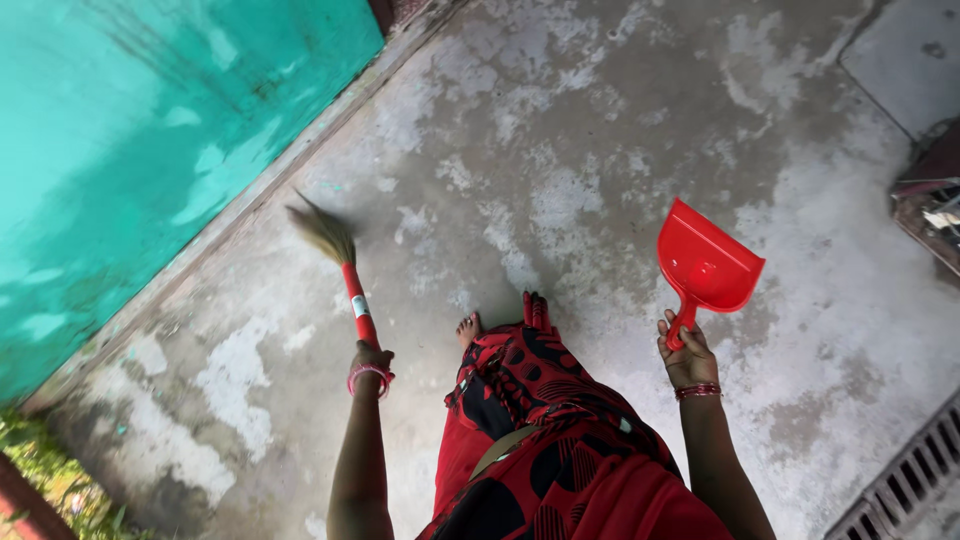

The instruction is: The person walks across a concrete floor while holding a red dustpan and using a broom to sweep the surface.

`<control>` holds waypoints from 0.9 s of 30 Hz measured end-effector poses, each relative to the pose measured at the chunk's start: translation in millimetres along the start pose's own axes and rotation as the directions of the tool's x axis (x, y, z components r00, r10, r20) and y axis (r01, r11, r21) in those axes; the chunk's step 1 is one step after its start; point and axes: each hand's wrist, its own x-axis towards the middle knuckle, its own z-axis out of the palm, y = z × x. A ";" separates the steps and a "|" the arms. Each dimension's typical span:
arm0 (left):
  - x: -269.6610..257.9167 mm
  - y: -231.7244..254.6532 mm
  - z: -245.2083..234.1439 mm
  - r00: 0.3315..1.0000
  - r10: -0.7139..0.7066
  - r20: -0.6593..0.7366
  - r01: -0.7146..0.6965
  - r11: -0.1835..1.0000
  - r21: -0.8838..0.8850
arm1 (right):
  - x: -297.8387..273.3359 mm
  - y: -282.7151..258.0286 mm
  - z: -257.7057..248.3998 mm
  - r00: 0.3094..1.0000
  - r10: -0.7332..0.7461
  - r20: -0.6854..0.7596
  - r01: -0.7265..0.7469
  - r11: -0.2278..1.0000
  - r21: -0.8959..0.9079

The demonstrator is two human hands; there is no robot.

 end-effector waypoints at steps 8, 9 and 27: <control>5.2 59.1 60.0 0.782 0.472 0.408 -0.622 0.636 0.456 | 1.1 32.6 49.6 0.996 -0.054 -0.069 0.046 0.993 -0.106; 5.0 71.0 68.5 0.748 0.465 0.474 -0.661 0.592 0.462 | -0.7 36.2 54.2 0.995 -0.056 -0.082 0.048 0.994 -0.094; 75.2 158.1 31.5 0.811 0.509 0.288 -0.582 0.752 0.310 | 78.3 14.8 100.5 0.985 -0.100 -0.141 0.111 0.991 0.074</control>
